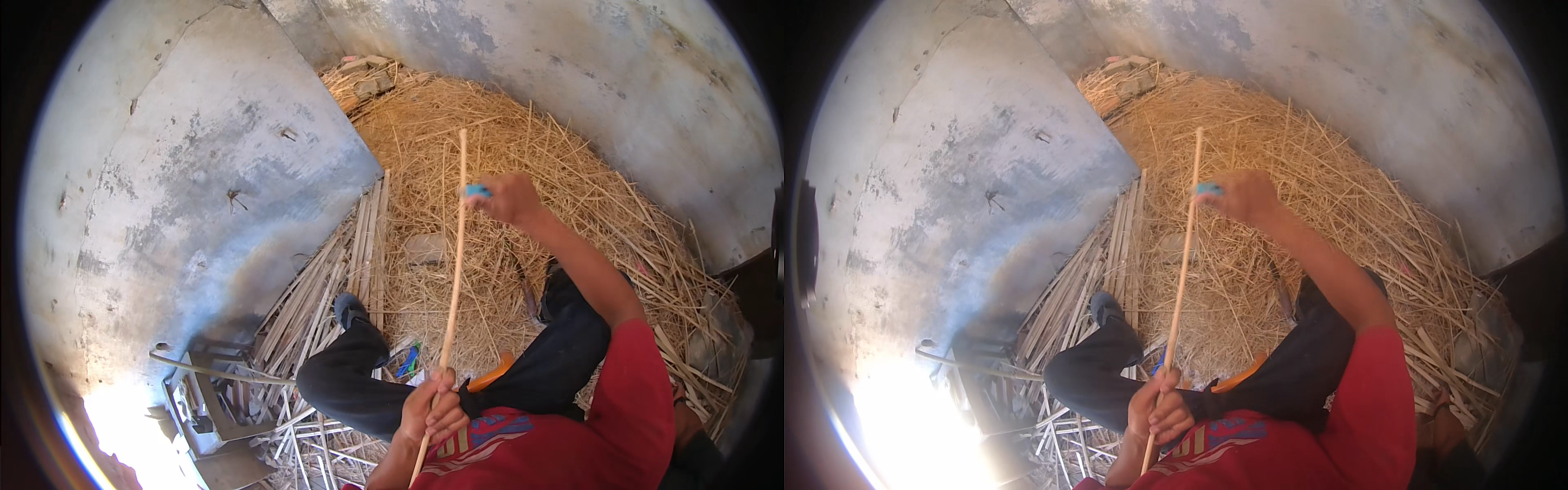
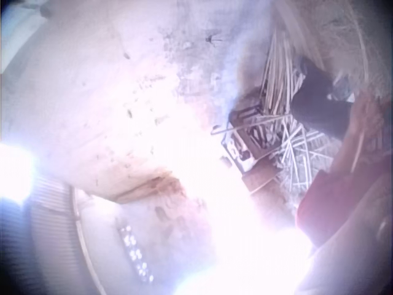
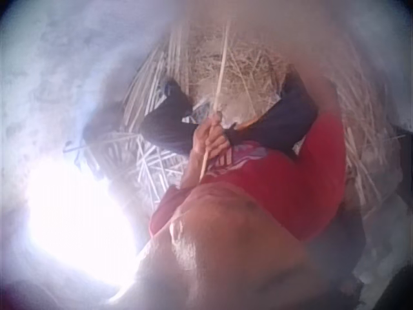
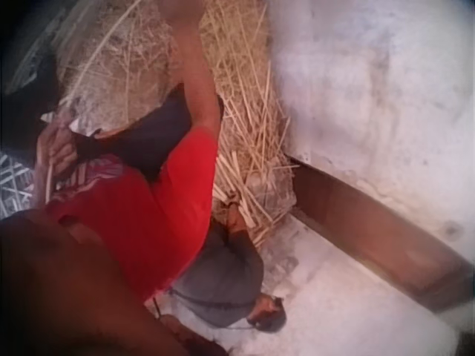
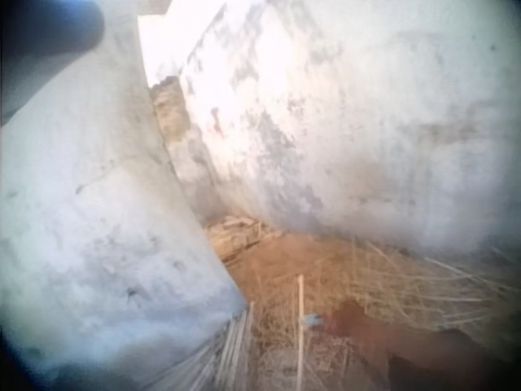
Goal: The person sits on a straw-covered floor and uses a small knife to shave a long, thin wooden stick. They hold the stick with their left hand and scrape the blade along its length to remove the outer layer, repeating the motion continuously.
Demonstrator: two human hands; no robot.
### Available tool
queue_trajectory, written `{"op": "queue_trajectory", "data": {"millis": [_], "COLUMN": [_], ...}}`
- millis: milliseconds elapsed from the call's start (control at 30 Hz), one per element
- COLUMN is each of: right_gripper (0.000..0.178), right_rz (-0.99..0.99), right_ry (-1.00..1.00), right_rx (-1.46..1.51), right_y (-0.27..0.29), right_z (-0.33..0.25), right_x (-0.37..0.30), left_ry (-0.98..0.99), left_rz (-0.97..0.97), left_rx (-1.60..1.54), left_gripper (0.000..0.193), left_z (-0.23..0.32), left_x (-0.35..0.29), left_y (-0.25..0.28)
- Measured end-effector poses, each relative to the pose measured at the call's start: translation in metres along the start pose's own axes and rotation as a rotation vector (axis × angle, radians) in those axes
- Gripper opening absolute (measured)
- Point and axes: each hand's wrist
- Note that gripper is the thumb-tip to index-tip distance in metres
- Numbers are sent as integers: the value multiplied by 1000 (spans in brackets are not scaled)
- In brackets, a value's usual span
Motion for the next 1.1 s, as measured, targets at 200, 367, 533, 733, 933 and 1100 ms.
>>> {"op": "queue_trajectory", "data": {"millis": [200,367,533,733,933,1100], "right_gripper": [78,76,71,57,64,64], "right_rz": [79,107,-211,-115,-34,29], "right_ry": [-182,-820,-916,93,226,90], "right_rx": [-243,-249,-138,269,180,221], "right_y": [7,24,45,37,37,25], "right_z": [80,140,123,-94,-113,-95], "right_x": [14,-5,-11,-27,-27,-19], "left_ry": [61,37,-209,-417,-331,-355], "left_rz": [66,67,160,244,204,202], "left_rx": [53,172,253,424,417,471], "left_gripper": [31,30,31,33,31,30], "left_z": [-16,-30,1,31,24,24], "left_x": [-25,-52,-38,0,10,14], "left_y": [-2,9,13,-9,-22,-27]}}
Point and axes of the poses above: each hand's wrist, its own x-axis towards the middle knuckle, its own y-axis out of the back of the hand, z = x × y, and after that the axes turned 7 degrees about z, right-handed
